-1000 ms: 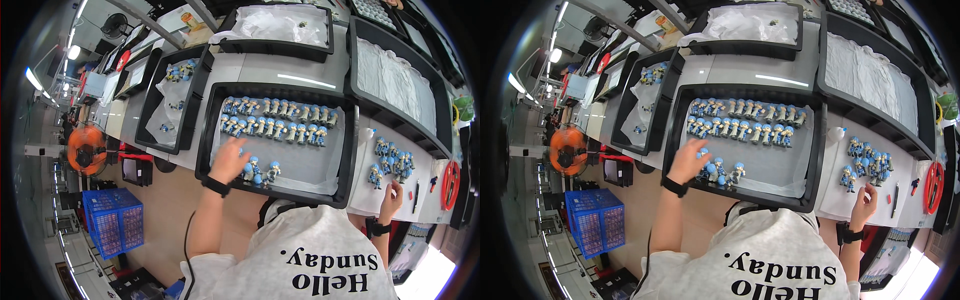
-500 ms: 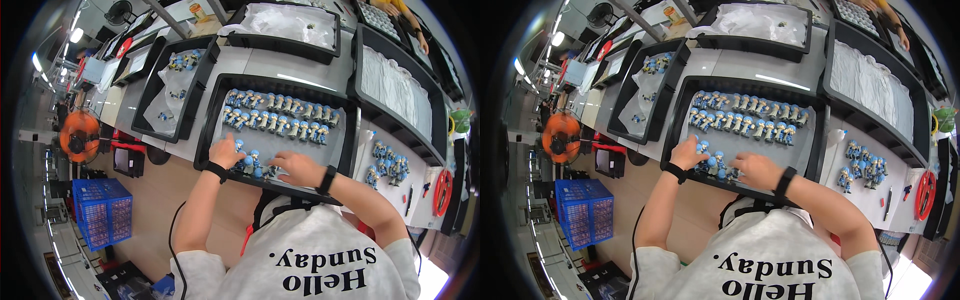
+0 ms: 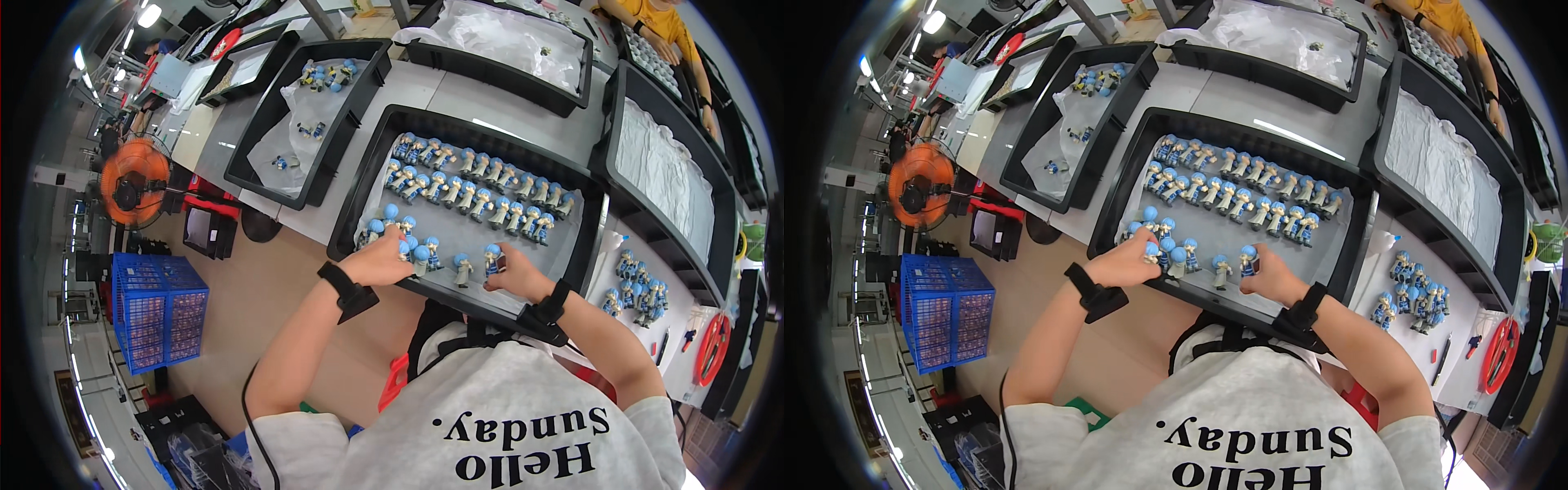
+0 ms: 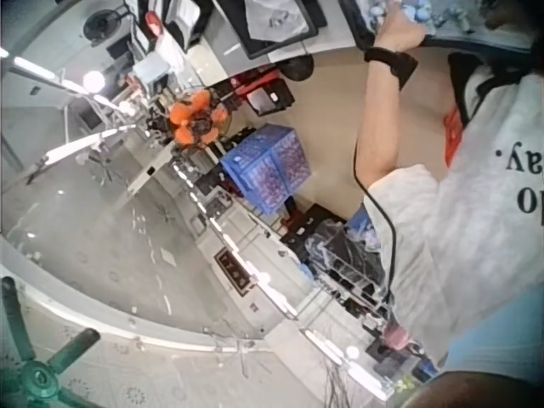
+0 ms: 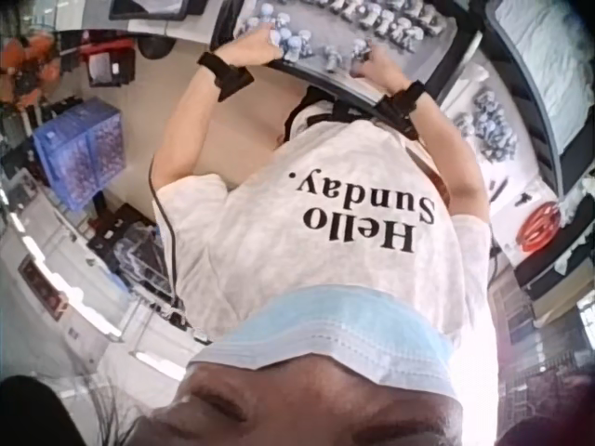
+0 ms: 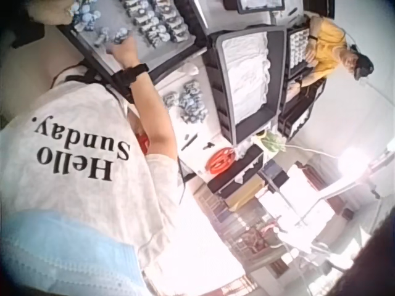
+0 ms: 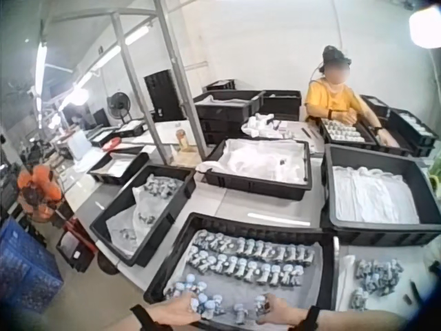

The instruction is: The person assembles small blue and white figurines at a workbench. They pick up individual figures, apply glue to the head, and attach it to the body. The person handles the figures one at a time, placing the completed units into a black tray.

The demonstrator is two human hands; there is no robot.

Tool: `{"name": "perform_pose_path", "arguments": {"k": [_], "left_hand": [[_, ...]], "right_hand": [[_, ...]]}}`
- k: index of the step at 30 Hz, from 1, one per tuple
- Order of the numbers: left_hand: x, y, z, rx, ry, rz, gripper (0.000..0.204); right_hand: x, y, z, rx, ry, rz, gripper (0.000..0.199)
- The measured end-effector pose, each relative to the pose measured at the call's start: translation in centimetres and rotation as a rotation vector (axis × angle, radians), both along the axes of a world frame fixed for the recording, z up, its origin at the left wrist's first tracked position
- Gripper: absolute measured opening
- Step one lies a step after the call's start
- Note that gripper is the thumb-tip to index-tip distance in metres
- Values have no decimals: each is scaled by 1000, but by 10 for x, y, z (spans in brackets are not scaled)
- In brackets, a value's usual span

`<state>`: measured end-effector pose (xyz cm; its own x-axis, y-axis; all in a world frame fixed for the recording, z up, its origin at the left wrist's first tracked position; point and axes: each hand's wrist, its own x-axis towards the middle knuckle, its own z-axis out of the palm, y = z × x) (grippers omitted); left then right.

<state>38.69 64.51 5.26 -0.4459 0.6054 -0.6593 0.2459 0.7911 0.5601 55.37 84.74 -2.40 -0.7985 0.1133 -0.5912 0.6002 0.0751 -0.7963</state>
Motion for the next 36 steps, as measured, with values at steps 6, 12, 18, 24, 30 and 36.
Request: {"name": "perform_pose_path", "arguments": {"k": [6, 12, 18, 24, 30, 36], "left_hand": [[-14, 30, -13, -261, 314, -415, 24], [-26, 31, -25, -281, 306, -399, 35], [-22, 46, -50, -306, 400, -570, 46], [-23, 43, -70, -199, 466, -453, 29], [-68, 31, -27, -98, 172, -413, 46], [-81, -10, -31, -171, 7, -206, 39]], "right_hand": [[-13, -10, -13, -249, -206, -146, 51], [-39, -28, -18, -1, -280, -11, 57], [-55, -56, -34, 384, -231, 147, 59], [-54, -51, -52, 477, 75, 506, 39], [-64, -23, -12, -225, -338, -81, 29], [-75, -31, -1, -553, -383, -232, 47]]}}
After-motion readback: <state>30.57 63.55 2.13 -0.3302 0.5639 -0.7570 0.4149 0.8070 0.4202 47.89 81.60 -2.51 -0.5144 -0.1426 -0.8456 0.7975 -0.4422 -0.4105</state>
